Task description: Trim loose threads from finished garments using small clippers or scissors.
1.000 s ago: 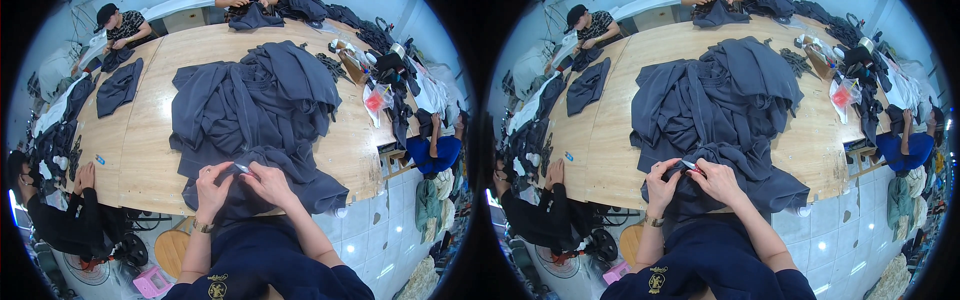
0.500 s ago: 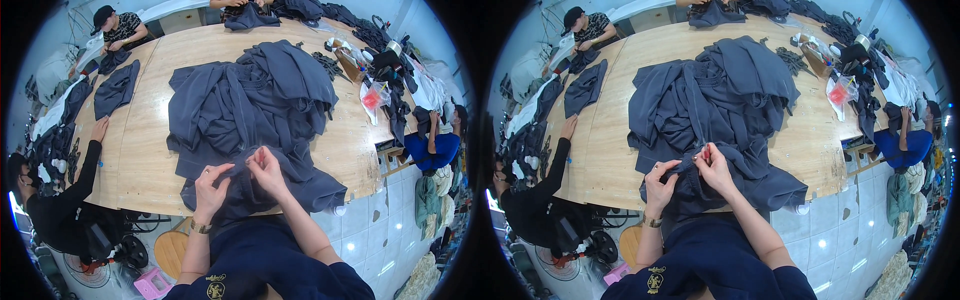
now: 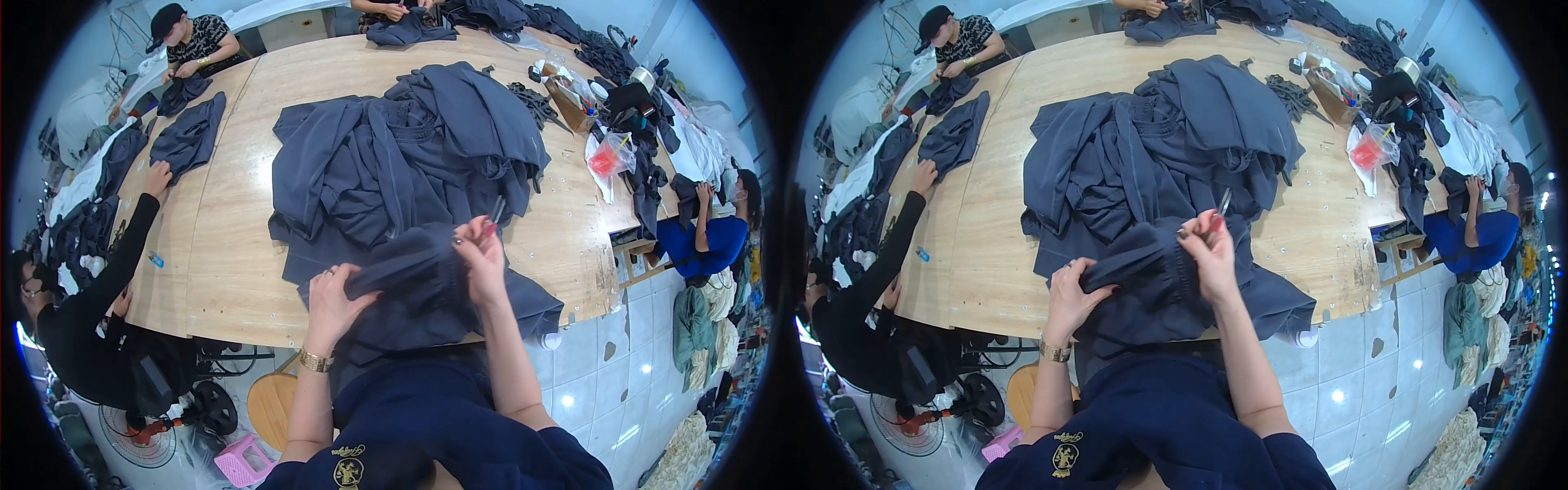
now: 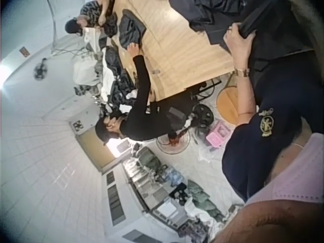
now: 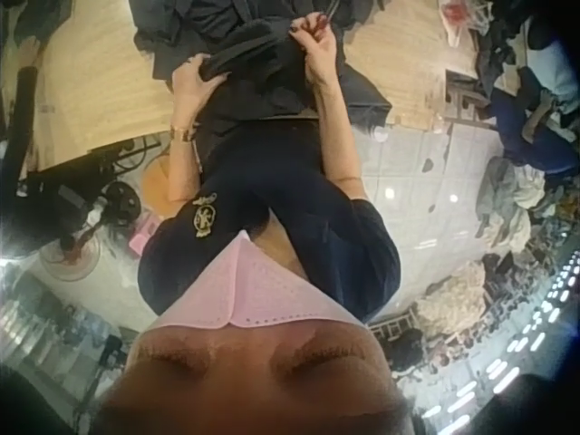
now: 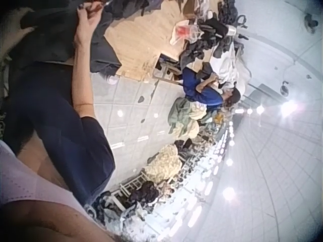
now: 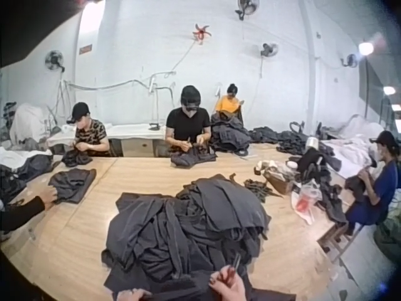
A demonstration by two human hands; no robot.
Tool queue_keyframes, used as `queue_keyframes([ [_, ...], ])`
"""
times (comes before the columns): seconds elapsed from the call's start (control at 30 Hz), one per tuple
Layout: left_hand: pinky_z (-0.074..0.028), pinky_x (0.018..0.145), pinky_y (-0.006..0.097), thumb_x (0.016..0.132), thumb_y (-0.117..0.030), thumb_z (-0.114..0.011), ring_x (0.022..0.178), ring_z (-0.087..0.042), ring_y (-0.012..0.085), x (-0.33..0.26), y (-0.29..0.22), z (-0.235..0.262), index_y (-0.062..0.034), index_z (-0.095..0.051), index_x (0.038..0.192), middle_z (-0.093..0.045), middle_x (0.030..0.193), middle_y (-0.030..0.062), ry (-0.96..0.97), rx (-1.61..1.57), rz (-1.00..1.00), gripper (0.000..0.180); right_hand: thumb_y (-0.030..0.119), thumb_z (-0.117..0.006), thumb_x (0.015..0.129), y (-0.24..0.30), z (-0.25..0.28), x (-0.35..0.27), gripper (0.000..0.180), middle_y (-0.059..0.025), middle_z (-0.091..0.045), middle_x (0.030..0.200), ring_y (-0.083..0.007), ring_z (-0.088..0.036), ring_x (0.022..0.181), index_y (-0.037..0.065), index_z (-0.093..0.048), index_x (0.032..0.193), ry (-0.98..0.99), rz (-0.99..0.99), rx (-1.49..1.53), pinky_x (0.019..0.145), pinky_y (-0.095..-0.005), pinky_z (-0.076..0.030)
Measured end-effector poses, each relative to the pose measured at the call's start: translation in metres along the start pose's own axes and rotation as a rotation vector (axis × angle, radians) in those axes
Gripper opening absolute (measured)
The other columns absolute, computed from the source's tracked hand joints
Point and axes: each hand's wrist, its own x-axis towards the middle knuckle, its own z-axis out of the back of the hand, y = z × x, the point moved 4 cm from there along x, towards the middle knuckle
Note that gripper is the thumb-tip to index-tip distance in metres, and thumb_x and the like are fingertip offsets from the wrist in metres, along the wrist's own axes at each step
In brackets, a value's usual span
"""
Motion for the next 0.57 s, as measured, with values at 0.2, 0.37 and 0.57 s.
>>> queue_keyframes([
  [0.2,-0.047,0.068,0.034,0.064,-0.023,-0.079,0.075,-0.062,0.0303,0.005,-0.006,-0.002,0.0005,-0.057,0.087,-0.063,0.078,0.0128,0.090,-0.357,0.113,0.040,-0.009,-0.051,0.081,-0.010,0.045,0.013,0.025,-0.0007,-0.047,0.075,-0.0063,-0.046,0.070,0.009,-0.035,0.085,-0.181,0.046,-0.177,0.069,-0.0188,-0.038],
  [0.37,-0.047,0.069,0.029,0.067,-0.022,-0.078,0.074,-0.062,0.0200,0.005,0.008,-0.014,0.0014,-0.060,0.091,-0.064,0.080,0.0112,0.259,-0.483,0.121,0.038,-0.005,-0.055,0.081,-0.043,0.085,0.020,0.022,-0.0012,-0.049,0.074,-0.0058,-0.046,0.066,0.007,-0.036,0.084,-0.272,0.098,-0.410,0.064,-0.0191,-0.039],
  [0.57,-0.044,0.074,0.022,0.081,-0.022,-0.069,0.080,-0.057,0.0080,-0.006,0.031,-0.033,-0.0056,-0.065,0.095,-0.066,0.086,0.0049,0.427,-1.183,0.392,0.022,0.003,-0.059,0.081,-0.047,0.089,0.014,0.020,-0.0064,-0.057,0.079,-0.0080,-0.054,0.068,0.007,-0.040,0.087,-0.405,0.066,-0.758,0.064,-0.0195,-0.042],
])
